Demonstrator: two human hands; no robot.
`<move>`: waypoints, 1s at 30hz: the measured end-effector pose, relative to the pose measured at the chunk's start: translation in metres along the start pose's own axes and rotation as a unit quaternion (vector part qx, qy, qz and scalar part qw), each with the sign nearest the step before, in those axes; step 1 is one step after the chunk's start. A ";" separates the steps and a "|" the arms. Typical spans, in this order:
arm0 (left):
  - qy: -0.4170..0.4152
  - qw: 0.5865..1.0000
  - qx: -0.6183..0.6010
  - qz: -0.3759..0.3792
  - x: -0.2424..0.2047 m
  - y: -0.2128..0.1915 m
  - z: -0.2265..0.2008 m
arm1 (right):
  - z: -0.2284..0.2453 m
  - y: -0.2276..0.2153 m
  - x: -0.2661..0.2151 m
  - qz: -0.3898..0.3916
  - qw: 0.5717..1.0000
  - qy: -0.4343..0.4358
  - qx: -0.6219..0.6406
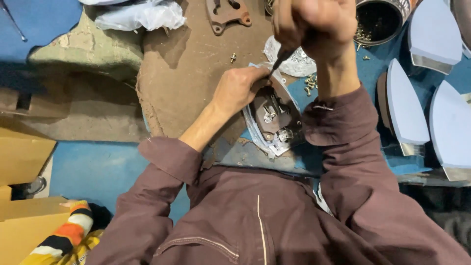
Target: The person assembles an iron base by placing a metal plate onto the soleplate, then uses a screwdriver to tighten screws into the assembly. The person also uses pliers to adjust components on the iron base.
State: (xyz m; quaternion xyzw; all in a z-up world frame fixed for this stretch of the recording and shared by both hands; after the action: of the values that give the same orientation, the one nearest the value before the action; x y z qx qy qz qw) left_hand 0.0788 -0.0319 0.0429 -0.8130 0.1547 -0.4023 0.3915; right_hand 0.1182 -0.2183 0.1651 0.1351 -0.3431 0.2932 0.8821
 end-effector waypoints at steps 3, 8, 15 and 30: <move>-0.040 0.998 -0.043 -0.020 -0.026 -0.007 -0.024 | 0.040 0.036 0.041 0.271 0.942 0.019 0.199; -0.068 0.993 0.072 0.062 -0.071 -0.017 -0.046 | 0.029 0.054 0.070 0.489 0.789 0.050 0.369; -0.032 0.997 0.038 0.057 -0.078 -0.005 -0.036 | 0.023 0.063 0.018 0.131 0.959 -0.100 0.230; 0.067 0.986 -0.087 0.123 -0.082 -0.008 -0.006 | 0.035 0.061 0.049 0.295 0.920 0.090 0.242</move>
State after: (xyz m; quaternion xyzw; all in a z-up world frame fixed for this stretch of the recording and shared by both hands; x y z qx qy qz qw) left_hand 0.0215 0.0164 0.0073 -0.7899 0.3142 -0.3895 0.3544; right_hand 0.0918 -0.1650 0.2266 0.2098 -0.2049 0.6255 0.7230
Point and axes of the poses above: each hand's wrist, its own x-axis towards the middle knuckle, its own y-axis out of the palm, z = x × y, the point moved 1 cm from there along x, towards the middle knuckle, and after that the axes turned 12 degrees about x, right-handed, at the moved point
